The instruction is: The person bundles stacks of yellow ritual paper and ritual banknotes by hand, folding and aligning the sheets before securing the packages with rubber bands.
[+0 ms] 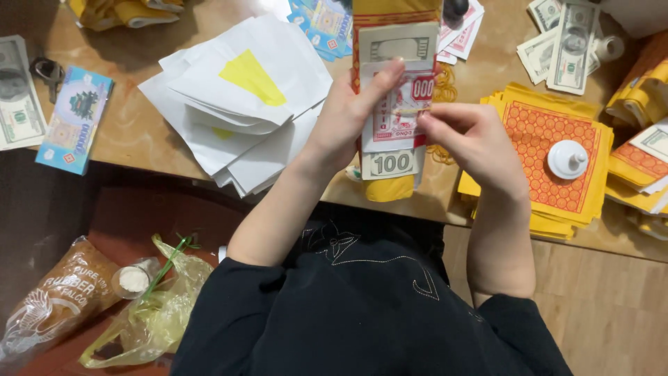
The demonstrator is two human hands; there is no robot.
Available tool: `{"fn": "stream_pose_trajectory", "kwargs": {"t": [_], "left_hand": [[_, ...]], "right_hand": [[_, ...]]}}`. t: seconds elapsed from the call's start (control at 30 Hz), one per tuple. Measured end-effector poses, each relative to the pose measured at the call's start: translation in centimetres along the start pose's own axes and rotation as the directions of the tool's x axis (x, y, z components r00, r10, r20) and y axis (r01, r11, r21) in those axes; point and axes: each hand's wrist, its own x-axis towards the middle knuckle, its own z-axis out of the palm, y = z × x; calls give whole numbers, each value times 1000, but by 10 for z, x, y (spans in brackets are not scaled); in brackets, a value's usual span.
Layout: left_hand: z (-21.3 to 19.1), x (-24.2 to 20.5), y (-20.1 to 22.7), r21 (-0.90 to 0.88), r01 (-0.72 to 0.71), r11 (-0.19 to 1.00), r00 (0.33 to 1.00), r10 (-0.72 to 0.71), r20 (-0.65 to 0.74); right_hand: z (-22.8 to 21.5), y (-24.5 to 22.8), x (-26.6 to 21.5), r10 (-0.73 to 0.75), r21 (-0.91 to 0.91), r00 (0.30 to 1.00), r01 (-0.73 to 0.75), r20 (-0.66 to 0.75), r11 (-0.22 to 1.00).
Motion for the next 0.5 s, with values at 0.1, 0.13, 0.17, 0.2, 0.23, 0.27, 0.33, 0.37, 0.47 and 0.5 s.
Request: {"fn": "stream_pose_trajectory", "kwargs": {"t": [0.1,0.13,0.17,0.2,0.23,0.27,0.33,0.37,0.47,0.5], "left_hand": [[1,-2,-5,-22,22,1000,1000,-22,-12],[1,-3,-7,-23,23,999,1000,-23,-14],[0,-3,-7,-42,28,999,999,-29,-29],[0,-2,-7,-61,32,998,998,-35,-43],[-2,-1,-6,-61,31,998,999,-33,-43],[-3,0,-5,-22,42,999,998,-43,-40],[-4,1,-5,16,55,998,998,-54,-38],[-3,2,-5,21,14,1000,998,-13,-61],[-2,2,-7,5,-49,999,993,49,-103],[-1,3,-9,-13,-74,997,990,72,-120]], "right_hand": [[2,-1,4,-31,-31,996,29,-80,999],[2,1,3,-29,-30,997,26,-78,999],[2,2,4,-42,-69,992,34,-120,997],[2,2,5,-57,-107,985,40,-162,993],[0,3,5,-58,-107,985,41,-161,993],[-2,5,5,-66,-126,989,49,-134,991],[-1,7,4,-71,-145,992,55,-108,988],[2,7,4,-46,-119,997,39,-56,992],[7,8,5,18,-66,1000,-16,23,998],[7,9,5,54,-40,997,-52,48,998]]}}
